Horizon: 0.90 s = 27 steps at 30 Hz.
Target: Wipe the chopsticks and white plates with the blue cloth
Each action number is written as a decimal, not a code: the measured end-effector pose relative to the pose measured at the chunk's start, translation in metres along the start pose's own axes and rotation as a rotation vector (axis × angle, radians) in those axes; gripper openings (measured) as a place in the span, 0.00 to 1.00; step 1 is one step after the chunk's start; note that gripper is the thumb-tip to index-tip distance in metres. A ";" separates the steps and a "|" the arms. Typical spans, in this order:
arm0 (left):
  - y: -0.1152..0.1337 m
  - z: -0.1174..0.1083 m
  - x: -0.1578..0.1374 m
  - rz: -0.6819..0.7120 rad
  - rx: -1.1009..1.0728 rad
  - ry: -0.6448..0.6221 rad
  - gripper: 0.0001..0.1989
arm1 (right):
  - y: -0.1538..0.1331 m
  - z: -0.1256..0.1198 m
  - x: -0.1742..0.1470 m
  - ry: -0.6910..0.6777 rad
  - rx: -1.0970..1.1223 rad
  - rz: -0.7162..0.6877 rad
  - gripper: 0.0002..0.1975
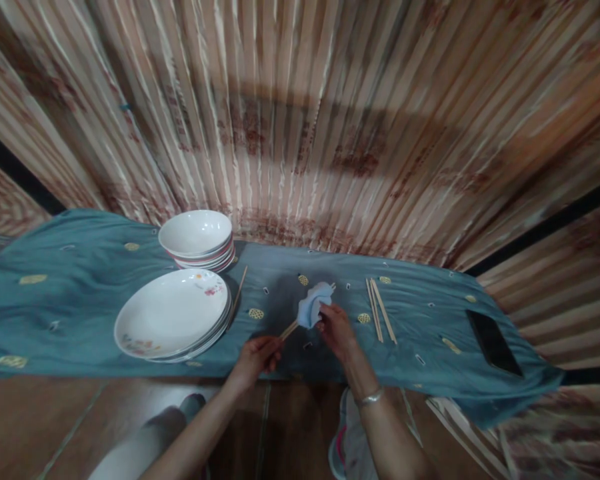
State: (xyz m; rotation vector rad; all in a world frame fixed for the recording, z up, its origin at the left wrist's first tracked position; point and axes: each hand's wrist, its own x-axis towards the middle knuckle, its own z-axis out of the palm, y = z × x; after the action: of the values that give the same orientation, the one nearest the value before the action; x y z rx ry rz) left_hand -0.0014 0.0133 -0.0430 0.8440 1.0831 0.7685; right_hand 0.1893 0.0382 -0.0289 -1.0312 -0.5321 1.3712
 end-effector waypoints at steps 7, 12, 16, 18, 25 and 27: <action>-0.001 0.001 0.004 0.017 -0.045 -0.004 0.23 | 0.032 0.028 -0.019 -0.073 -0.002 0.178 0.10; -0.006 -0.001 0.005 0.048 -0.024 -0.015 0.23 | 0.045 0.031 -0.023 -0.144 -0.032 0.197 0.08; -0.002 -0.001 0.003 0.049 -0.014 -0.021 0.23 | 0.042 0.028 -0.019 -0.105 -0.013 0.161 0.08; 0.000 -0.001 0.002 0.043 -0.001 -0.015 0.22 | 0.035 0.024 -0.016 -0.063 -0.004 0.144 0.08; -0.001 -0.004 -0.001 0.014 0.056 0.020 0.21 | 0.000 0.001 0.001 0.038 0.033 0.054 0.11; -0.002 -0.005 -0.001 0.010 0.065 0.019 0.20 | -0.005 -0.007 0.006 0.042 0.007 -0.006 0.11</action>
State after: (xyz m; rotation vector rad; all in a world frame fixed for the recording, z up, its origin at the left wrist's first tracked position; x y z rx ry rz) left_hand -0.0067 0.0123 -0.0453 0.8990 1.1264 0.7543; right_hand 0.1993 0.0422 -0.0293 -1.0501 -0.4988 1.3424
